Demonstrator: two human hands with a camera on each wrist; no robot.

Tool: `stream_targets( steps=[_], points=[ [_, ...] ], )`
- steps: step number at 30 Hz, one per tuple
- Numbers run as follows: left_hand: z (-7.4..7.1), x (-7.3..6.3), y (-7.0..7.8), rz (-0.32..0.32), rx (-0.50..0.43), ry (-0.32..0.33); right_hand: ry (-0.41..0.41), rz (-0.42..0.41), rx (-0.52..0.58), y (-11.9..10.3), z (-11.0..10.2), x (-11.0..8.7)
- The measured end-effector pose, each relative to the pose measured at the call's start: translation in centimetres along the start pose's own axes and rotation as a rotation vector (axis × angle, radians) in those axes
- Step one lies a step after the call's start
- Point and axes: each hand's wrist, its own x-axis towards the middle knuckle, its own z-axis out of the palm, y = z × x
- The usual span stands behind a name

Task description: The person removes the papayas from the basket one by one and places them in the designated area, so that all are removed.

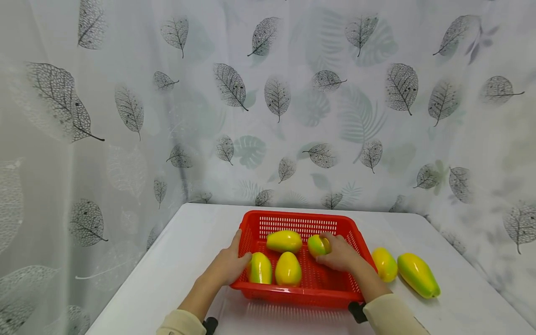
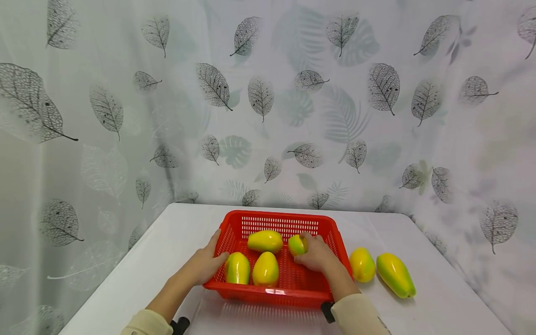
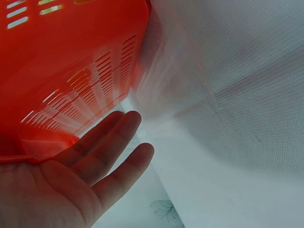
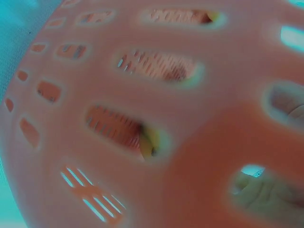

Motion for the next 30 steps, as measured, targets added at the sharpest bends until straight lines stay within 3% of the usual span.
stream_targets(
  steps=[20,30],
  points=[
    [0.02,0.2,-0.08,0.003,-0.008,-0.004,0.022,-0.013,0.018,0.13,-0.03,0.03],
    [-0.03,0.06,0.02,0.005,-0.003,-0.002,-0.018,0.015,0.021,-0.04,-0.12,-0.09]
  ],
)
